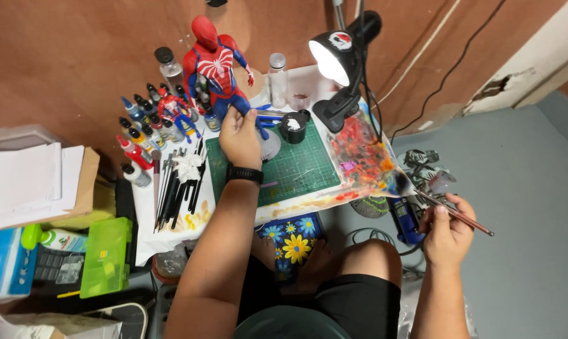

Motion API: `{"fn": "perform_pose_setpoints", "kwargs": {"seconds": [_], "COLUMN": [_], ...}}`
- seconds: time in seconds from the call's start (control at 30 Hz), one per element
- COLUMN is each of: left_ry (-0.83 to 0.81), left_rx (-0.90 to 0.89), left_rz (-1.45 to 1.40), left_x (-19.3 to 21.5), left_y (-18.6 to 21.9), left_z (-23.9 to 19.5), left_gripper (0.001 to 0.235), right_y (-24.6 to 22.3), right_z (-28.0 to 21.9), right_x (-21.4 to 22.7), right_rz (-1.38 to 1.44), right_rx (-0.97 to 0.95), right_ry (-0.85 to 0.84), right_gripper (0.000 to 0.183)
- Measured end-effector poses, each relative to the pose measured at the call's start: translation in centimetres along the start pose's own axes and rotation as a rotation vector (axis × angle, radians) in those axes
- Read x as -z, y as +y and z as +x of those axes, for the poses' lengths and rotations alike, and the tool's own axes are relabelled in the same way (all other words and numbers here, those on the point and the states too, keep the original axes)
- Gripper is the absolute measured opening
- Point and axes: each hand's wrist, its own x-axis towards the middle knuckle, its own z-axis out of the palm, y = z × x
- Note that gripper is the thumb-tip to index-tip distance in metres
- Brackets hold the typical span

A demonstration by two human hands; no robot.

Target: A person uses an airbrush to paint a Spider-Man figurine, rotating the figure and dabbing it with a cloth for detail work.

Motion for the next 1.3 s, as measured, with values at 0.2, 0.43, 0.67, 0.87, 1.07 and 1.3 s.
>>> {"fn": "perform_pose_setpoints", "kwargs": {"seconds": [0.2,0.43,0.67,0.87,1.07,1.3], "left_ry": [-0.015,-0.031,-0.042,-0.106,-0.075,-0.108], "left_rx": [0.190,0.100,0.186,0.060,0.086,-0.098], "left_rz": [-0.047,-0.042,-0.003,0.101,0.076,0.161], "left_x": [-0.8,-0.2,-0.5,-0.3,-0.7,-0.6], "left_y": [7.4,8.2,7.8,8.4,7.3,8.0], "left_z": [-1.7,-1.9,-2.4,-3.0,-2.9,-3.5], "left_gripper": [0.035,0.031,0.040,0.026,0.034,0.012], "right_y": [-2.7,-2.6,-2.9,-2.6,-2.6,-2.0], "right_z": [0.0,0.0,0.4,0.2,0.2,0.2], "right_x": [-1.4,-1.0,-1.7,-2.1,-2.1,-1.8], "right_rz": [-0.062,-0.089,-0.100,-0.082,-0.095,-0.073], "right_rx": [-0.133,-0.120,-0.110,-0.108,-0.128,-0.106], "right_ry": [0.012,-0.018,-0.026,-0.043,-0.027,-0.031], "right_gripper": [0.022,0.022,0.022,0.022,0.022,0.022]}}
